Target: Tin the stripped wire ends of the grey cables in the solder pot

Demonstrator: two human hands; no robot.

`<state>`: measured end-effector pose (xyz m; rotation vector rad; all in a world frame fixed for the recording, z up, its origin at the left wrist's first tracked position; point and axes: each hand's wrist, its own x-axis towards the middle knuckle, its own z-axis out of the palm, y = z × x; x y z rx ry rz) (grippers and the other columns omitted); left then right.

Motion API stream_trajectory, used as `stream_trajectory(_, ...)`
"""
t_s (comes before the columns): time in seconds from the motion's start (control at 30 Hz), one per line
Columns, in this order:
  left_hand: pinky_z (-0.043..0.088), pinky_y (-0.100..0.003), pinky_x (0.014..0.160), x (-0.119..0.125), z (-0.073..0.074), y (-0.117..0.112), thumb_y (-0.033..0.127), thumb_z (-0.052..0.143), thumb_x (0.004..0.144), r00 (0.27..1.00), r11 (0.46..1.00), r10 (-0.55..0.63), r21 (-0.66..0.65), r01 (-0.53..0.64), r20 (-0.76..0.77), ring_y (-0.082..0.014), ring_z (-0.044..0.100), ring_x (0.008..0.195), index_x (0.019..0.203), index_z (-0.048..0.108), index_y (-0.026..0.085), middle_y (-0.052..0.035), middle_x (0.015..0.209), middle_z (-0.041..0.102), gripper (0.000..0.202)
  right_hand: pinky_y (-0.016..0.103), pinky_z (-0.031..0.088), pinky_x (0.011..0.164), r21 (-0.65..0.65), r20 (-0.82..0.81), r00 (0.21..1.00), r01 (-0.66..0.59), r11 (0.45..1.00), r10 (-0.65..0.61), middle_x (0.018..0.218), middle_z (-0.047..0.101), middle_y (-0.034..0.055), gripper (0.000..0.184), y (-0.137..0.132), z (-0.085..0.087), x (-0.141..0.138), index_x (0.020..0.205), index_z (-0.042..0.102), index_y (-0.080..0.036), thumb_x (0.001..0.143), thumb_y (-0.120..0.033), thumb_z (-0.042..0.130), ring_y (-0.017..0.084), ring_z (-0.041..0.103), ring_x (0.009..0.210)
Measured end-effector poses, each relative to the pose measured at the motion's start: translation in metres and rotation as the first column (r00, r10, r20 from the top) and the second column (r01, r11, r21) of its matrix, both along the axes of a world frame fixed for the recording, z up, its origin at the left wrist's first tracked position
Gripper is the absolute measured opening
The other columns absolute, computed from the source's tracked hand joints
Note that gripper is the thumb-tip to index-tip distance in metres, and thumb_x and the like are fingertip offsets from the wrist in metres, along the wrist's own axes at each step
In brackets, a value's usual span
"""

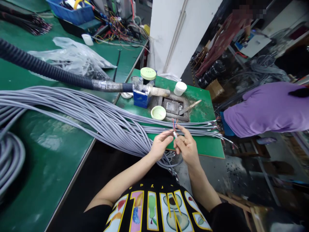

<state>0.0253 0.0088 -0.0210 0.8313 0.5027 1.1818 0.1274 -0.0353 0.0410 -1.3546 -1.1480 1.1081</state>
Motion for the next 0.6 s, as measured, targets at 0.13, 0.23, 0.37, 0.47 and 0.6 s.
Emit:
stream_trajectory(0.13,0.047,-0.027,0.056,-0.006,0.0,-0.005,0.051,0.063,0.078,0.977,0.976,-0.211,-0.055,0.212,0.016,-0.0126,0.058,0.056,0.093,0.072,0.014,-0.0034,0.068,0.064,0.041,0.024,0.046,0.047,-0.076,0.048,0.983,-0.173,0.982,0.177,0.066,0.063,-0.0023,0.046,0.0,0.001,0.017,0.123,0.054,-0.024,0.08,-0.036,0.063,0.011,0.055,0.049)
stream_trajectory(0.23,0.049,-0.03,0.075,-0.015,0.003,-0.008,0.047,0.067,0.076,0.978,0.98,-0.2,0.004,0.2,-0.064,-0.017,0.062,0.075,0.079,0.074,0.013,-0.0068,0.077,0.069,0.035,0.028,0.05,0.062,-0.032,0.205,0.956,-0.207,0.978,0.21,0.071,0.064,0.0009,0.029,0.006,0.008,0.033,0.103,0.069,-0.02,0.077,-0.034,0.067,0.014,0.061,0.066)
stream_trajectory(0.37,0.048,-0.031,0.081,-0.022,0.005,-0.012,0.046,0.065,0.078,0.937,0.938,-0.328,0.076,0.339,-0.122,-0.0191,0.063,0.08,0.074,0.074,0.013,-0.0086,0.078,0.071,0.035,0.026,0.047,0.055,-0.017,0.188,0.937,-0.297,0.955,0.295,0.071,0.059,0.0001,0.019,0.015,0.014,0.033,0.09,0.074,-0.021,0.077,-0.033,0.068,0.01,0.056,0.055)
stream_trajectory(0.47,0.048,-0.031,0.079,-0.025,0.005,-0.016,0.049,0.065,0.077,0.913,0.917,-0.381,0.065,0.393,-0.148,-0.02,0.063,0.081,0.075,0.074,0.013,-0.0095,0.08,0.071,0.038,0.025,0.042,0.046,0.067,0.045,0.961,-0.274,0.959,0.272,0.064,0.057,-0.0014,0.015,0.021,0.011,0.02,0.08,0.075,-0.023,0.078,-0.036,0.067,0.008,0.05,0.045)
stream_trajectory(0.6,0.047,-0.028,0.074,-0.032,0.007,-0.02,0.05,0.066,0.076,0.899,0.91,-0.411,-0.004,0.415,-0.154,-0.0169,0.061,0.072,0.078,0.072,0.012,-0.0078,0.072,0.069,0.038,0.026,0.041,0.051,0.271,0.054,0.994,-0.104,0.957,0.093,0.058,0.059,0.0,0.006,0.025,0.004,0.005,0.072,0.077,-0.025,0.072,-0.031,0.074,0.012,0.052,0.056)
